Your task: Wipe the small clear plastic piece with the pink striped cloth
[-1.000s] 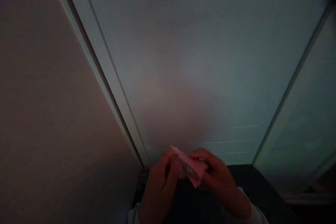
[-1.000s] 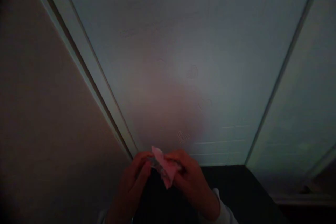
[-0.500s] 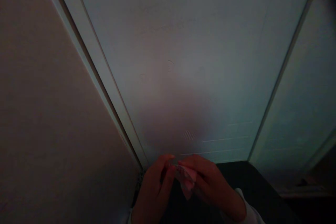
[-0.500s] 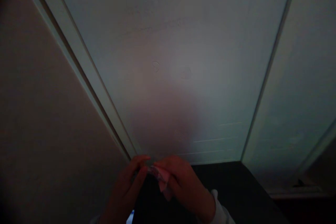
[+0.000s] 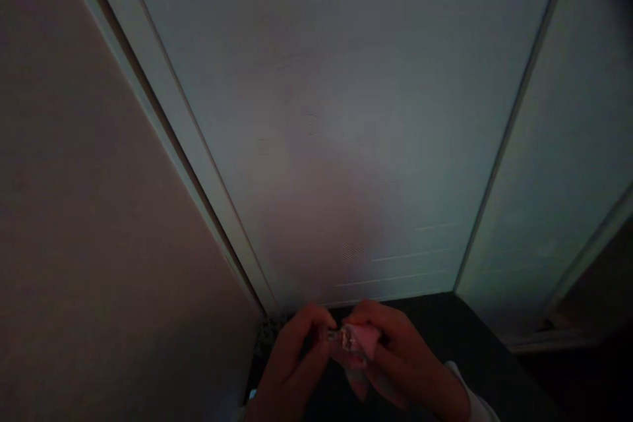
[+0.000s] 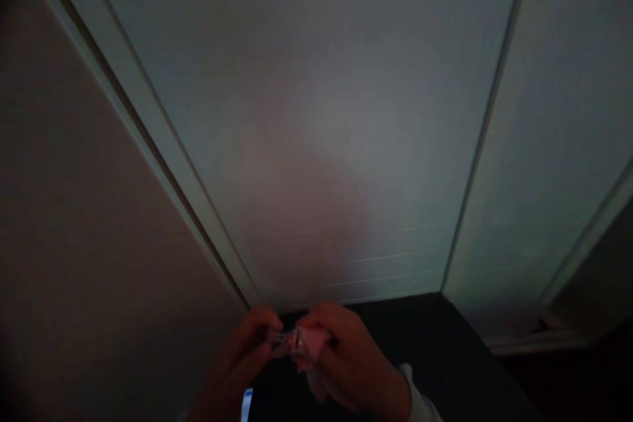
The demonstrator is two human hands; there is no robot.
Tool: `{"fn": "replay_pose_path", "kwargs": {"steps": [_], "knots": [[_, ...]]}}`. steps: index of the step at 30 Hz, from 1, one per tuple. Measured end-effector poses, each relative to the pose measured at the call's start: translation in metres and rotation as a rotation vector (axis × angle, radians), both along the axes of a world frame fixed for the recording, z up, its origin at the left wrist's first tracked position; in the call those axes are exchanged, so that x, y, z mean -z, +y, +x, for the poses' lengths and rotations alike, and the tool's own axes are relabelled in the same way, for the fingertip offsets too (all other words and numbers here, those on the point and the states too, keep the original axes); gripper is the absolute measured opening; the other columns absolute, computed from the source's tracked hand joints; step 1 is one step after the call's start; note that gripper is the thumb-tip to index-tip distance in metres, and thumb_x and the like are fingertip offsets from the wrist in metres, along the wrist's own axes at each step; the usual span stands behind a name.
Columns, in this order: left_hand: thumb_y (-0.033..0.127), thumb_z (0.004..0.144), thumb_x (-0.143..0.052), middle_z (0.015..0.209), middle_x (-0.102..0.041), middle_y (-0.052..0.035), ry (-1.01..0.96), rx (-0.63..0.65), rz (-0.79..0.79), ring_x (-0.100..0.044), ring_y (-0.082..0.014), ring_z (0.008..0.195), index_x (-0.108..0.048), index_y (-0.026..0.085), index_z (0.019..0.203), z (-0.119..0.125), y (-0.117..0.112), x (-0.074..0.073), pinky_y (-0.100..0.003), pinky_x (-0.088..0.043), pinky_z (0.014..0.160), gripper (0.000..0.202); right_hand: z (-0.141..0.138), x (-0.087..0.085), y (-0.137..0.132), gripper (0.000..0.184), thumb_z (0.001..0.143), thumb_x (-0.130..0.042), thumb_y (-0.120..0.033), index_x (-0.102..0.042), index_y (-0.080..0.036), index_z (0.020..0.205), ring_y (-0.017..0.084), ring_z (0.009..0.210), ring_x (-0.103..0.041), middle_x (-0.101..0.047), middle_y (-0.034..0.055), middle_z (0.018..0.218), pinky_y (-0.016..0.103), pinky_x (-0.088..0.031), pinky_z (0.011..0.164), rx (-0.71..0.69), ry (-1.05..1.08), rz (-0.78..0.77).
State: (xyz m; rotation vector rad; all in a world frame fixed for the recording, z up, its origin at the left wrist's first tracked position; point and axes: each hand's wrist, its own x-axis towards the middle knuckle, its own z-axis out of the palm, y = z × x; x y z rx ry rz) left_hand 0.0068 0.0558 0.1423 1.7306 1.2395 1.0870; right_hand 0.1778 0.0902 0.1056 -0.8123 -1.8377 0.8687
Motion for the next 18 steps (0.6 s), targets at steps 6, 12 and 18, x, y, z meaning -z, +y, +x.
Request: {"fn": "replay_pose_path", "kwargs": {"steps": [6,12,18], "knots": [[0.044,0.076,-0.042,0.064,-0.043,0.0006,-0.089,0.066,-0.011,-0.04,-0.0124,0.059,-0.051,0.018,0.07,0.0,-0.001,0.012,-0.023,-0.033,0.054,0.028,-0.003,0.008,-0.011,0.015,0.077,-0.05,-0.027,-0.059,-0.016,0.071,0.01,0.056,-0.049,-0.056,-0.0004,0.063,0.02,-0.037,0.051,-0.054,-0.007,-0.155],[0.034,0.079,-0.039,0.063,-0.04,0.0018,-0.083,0.009,-0.045,-0.038,-0.0126,0.061,-0.049,0.018,0.069,-0.001,-0.013,0.014,-0.024,-0.031,0.055,0.02,-0.009,0.016,-0.019,0.021,0.08,-0.047,-0.029,-0.058,-0.015,0.071,0.011,0.058,-0.049,-0.055,0.0002,0.064,0.02,-0.036,0.05,-0.112,-0.078,-0.167],[0.029,0.079,-0.044,0.069,-0.044,0.0018,-0.209,-0.003,-0.126,-0.042,-0.012,0.064,-0.049,0.019,0.095,0.001,-0.025,0.006,-0.024,-0.035,0.06,0.02,-0.009,0.014,-0.028,0.019,0.077,-0.046,-0.028,-0.057,-0.015,0.068,0.012,0.057,-0.049,-0.055,0.0008,0.062,0.021,-0.036,0.051,-0.036,-0.055,-0.124]]}}
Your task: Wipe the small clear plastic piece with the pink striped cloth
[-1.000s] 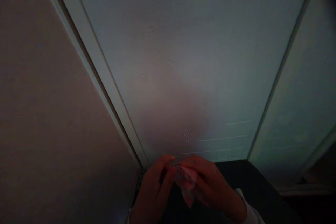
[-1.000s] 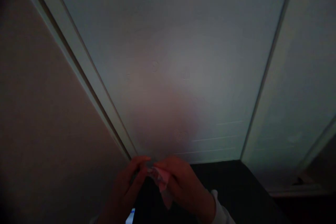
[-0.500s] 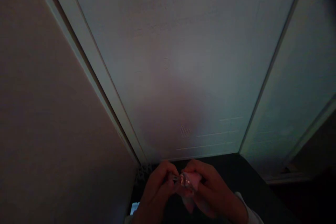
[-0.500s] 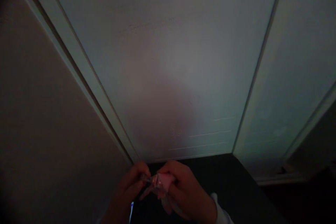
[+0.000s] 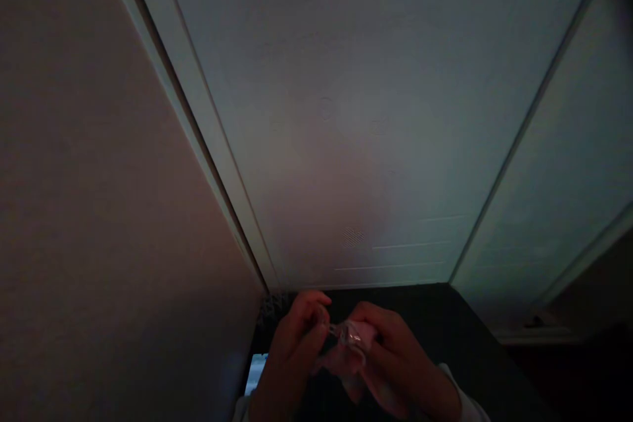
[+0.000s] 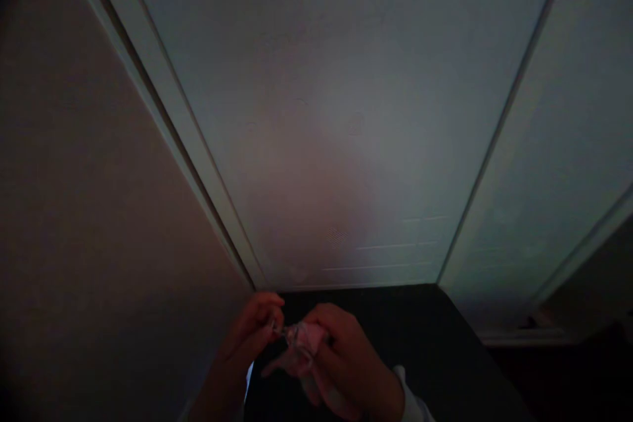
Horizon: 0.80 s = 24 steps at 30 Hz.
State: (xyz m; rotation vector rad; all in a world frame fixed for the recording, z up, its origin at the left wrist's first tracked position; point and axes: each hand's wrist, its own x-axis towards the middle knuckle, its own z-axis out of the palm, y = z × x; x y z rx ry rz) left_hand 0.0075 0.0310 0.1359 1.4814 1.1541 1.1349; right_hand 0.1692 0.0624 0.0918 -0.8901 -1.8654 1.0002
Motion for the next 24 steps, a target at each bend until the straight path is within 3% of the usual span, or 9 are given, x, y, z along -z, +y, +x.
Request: {"fn": "replay_pose_path", "kwargs": {"steps": [3,10,19,24], "knots": [[0.036,0.081,-0.042,0.065,-0.043,0.0027,0.047,-0.021,-0.019,-0.041,-0.0113,0.06,-0.051,0.019,0.093,0.003,-0.002,0.0,-0.022,-0.034,0.055,0.023,0.002,0.0,-0.004,0.015,0.075,-0.049,-0.026,-0.056,-0.016,0.067,0.011,0.057,-0.049,-0.055,0.0002,0.062,0.021,-0.035,0.052,0.028,-0.001,0.022],[0.044,0.082,-0.037,0.056,-0.035,0.0053,0.145,-0.152,-0.109,-0.034,-0.0093,0.051,-0.046,0.018,0.067,0.013,-0.001,0.006,-0.02,-0.028,0.046,0.031,0.005,0.003,-0.011,0.008,0.072,-0.049,-0.015,-0.056,-0.016,0.07,0.012,0.061,-0.05,-0.055,0.0006,0.066,0.022,-0.036,0.055,0.07,-0.045,0.049],[0.033,0.084,-0.035,0.061,-0.035,0.0057,0.176,-0.05,-0.021,-0.035,-0.01,0.055,-0.043,0.021,0.074,0.024,-0.007,0.008,-0.021,-0.03,0.05,0.018,0.012,0.002,-0.027,0.015,0.076,-0.046,-0.024,-0.059,-0.016,0.074,0.013,0.061,-0.051,-0.057,0.0018,0.068,0.023,-0.037,0.056,-0.029,0.027,-0.06],[0.026,0.083,-0.037,0.064,-0.036,0.0057,0.128,0.035,0.045,-0.036,-0.0098,0.055,-0.04,0.022,0.079,0.03,-0.01,0.009,-0.02,-0.032,0.052,0.006,0.014,0.005,-0.029,0.019,0.077,-0.047,-0.027,-0.055,-0.015,0.065,0.011,0.056,-0.046,-0.051,-0.0011,0.06,0.021,-0.034,0.052,-0.102,0.093,-0.227]]}}
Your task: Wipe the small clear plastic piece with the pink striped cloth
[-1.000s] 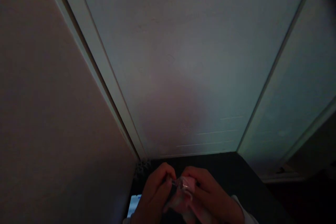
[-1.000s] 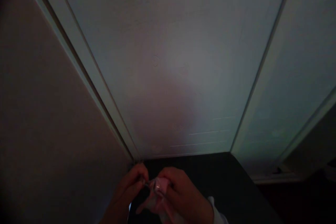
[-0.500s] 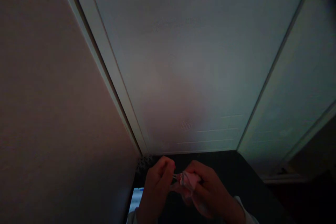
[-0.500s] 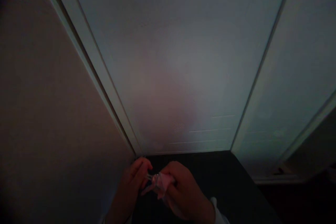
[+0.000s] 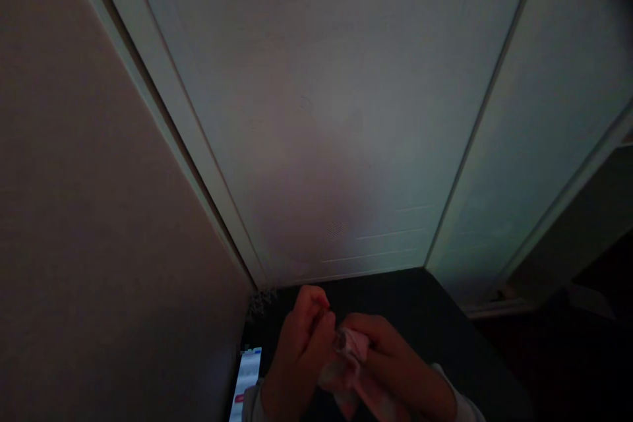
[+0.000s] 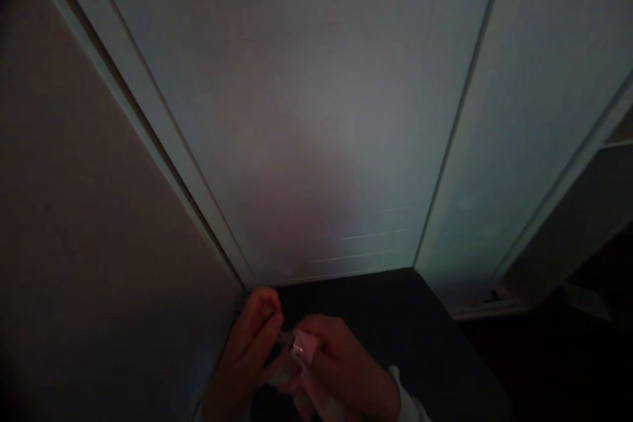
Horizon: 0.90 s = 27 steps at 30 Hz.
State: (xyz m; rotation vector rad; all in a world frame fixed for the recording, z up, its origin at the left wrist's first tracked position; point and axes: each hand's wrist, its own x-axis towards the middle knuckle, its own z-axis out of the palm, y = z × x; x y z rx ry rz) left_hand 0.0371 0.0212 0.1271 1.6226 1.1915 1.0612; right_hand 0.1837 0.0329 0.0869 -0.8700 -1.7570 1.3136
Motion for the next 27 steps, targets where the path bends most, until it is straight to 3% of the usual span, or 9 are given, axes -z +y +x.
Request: {"fn": "replay_pose_path", "kwargs": {"steps": [4,10,15,21,27], "knots": [[0.023,0.083,-0.036,0.065,-0.037,0.0053,-0.041,-0.007,0.008,-0.038,-0.0101,0.057,-0.04,0.024,0.083,0.001,-0.001,0.001,-0.02,-0.033,0.052,0.003,0.0,0.001,0.001,0.022,0.074,-0.049,-0.026,-0.046,-0.016,0.055,0.008,0.052,-0.037,-0.041,-0.0044,0.054,0.02,-0.03,0.048,-0.098,0.055,-0.141],[0.025,0.084,-0.036,0.068,-0.043,0.0043,0.009,-0.089,0.025,-0.043,-0.0103,0.062,-0.046,0.022,0.082,-0.006,0.008,0.002,-0.021,-0.034,0.056,0.01,-0.007,0.0,0.01,0.021,0.08,-0.041,-0.022,-0.048,-0.016,0.062,0.011,0.057,-0.043,-0.048,-0.0015,0.061,0.022,-0.033,0.054,0.082,-0.051,0.158],[0.025,0.083,-0.037,0.063,-0.044,0.0046,0.092,-0.189,-0.025,-0.044,-0.0112,0.06,-0.047,0.02,0.074,-0.01,0.019,0.005,-0.023,-0.031,0.054,0.014,-0.013,-0.001,0.022,0.011,0.079,-0.042,-0.017,-0.053,-0.017,0.078,0.015,0.071,-0.05,-0.054,0.0031,0.075,0.026,-0.037,0.063,0.215,-0.149,0.361],[0.034,0.083,-0.038,0.061,-0.048,0.0041,0.167,-0.268,-0.035,-0.046,-0.0117,0.059,-0.048,0.019,0.072,-0.013,0.027,0.004,-0.023,-0.032,0.055,0.022,-0.02,0.001,0.033,0.02,0.085,-0.035,-0.022,-0.054,-0.018,0.09,0.016,0.076,-0.053,-0.056,0.0048,0.081,0.028,-0.04,0.067,0.2,-0.077,0.429],[0.037,0.085,-0.034,0.06,-0.042,0.0052,0.159,-0.268,-0.012,-0.042,-0.0106,0.056,-0.042,0.02,0.07,-0.02,0.026,0.005,-0.023,-0.03,0.053,0.024,-0.032,0.003,0.041,0.017,0.083,-0.042,-0.025,-0.056,-0.018,0.087,0.016,0.074,-0.053,-0.058,0.0047,0.08,0.027,-0.041,0.066,0.153,-0.059,0.368]]}}
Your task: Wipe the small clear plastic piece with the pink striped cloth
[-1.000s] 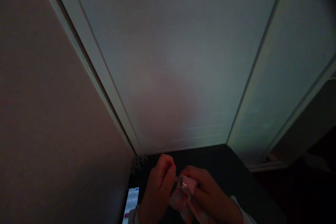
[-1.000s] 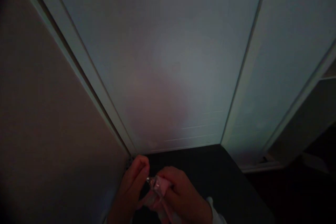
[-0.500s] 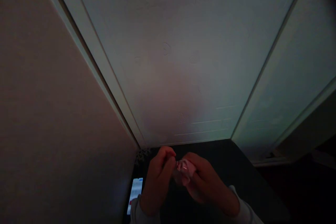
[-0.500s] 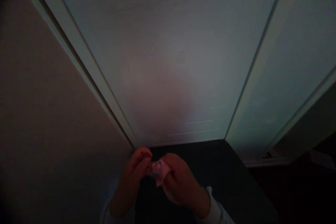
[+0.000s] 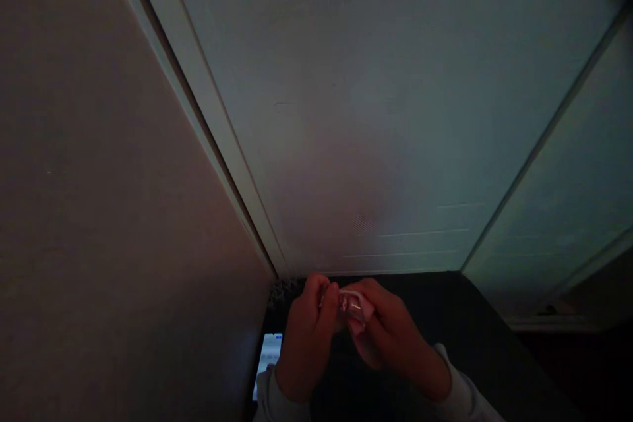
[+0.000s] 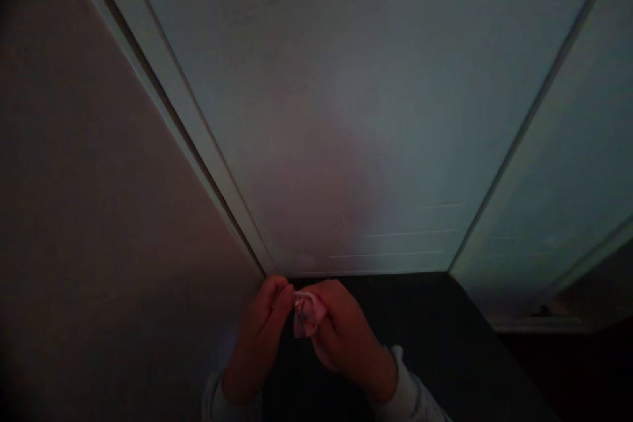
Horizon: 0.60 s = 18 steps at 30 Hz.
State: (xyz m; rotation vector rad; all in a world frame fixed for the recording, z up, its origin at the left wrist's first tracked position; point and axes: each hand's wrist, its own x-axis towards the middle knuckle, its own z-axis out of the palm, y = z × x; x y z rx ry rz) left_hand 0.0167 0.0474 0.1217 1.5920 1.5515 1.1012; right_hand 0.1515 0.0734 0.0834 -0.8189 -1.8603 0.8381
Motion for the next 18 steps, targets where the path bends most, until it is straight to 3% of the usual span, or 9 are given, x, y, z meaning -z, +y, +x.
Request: {"fn": "replay_pose_path", "kwargs": {"steps": [7,11,14,18], "knots": [[0.036,0.087,-0.031,0.063,-0.04,0.0043,0.016,0.002,0.012,-0.042,-0.0114,0.058,-0.04,0.02,0.073,-0.012,-0.004,-0.001,-0.024,-0.03,0.055,0.023,-0.015,-0.001,0.003,0.012,0.078,-0.044,-0.019,-0.055,-0.017,0.084,0.013,0.069,-0.049,-0.057,0.0021,0.075,0.024,-0.038,0.063,-0.176,0.076,-0.176],[0.036,0.087,-0.03,0.064,-0.039,0.0037,0.004,0.067,0.059,-0.04,-0.0118,0.059,-0.04,0.02,0.076,-0.017,-0.004,-0.003,-0.024,-0.031,0.056,0.022,-0.02,-0.004,0.007,0.008,0.074,-0.05,-0.02,-0.053,-0.016,0.068,0.01,0.059,-0.043,-0.049,-0.0025,0.062,0.021,-0.035,0.056,-0.293,0.28,-0.464],[0.036,0.087,-0.031,0.064,-0.039,0.0032,0.016,0.131,0.096,-0.04,-0.0119,0.059,-0.039,0.02,0.075,-0.018,-0.003,-0.002,-0.024,-0.031,0.056,0.022,-0.019,-0.003,0.007,0.016,0.065,-0.062,-0.026,-0.052,-0.015,0.06,0.008,0.054,-0.041,-0.046,-0.0036,0.058,0.02,-0.034,0.052,-0.407,0.496,-0.747],[0.035,0.087,-0.031,0.065,-0.04,0.0028,0.019,0.19,0.15,-0.04,-0.012,0.06,-0.04,0.02,0.077,-0.015,-0.001,0.002,-0.024,-0.031,0.057,0.02,-0.014,-0.003,0.003,0.021,0.057,-0.07,-0.029,-0.055,-0.014,0.058,0.008,0.053,-0.044,-0.05,-0.0019,0.058,0.02,-0.036,0.052,-0.423,0.667,-0.972]]}}
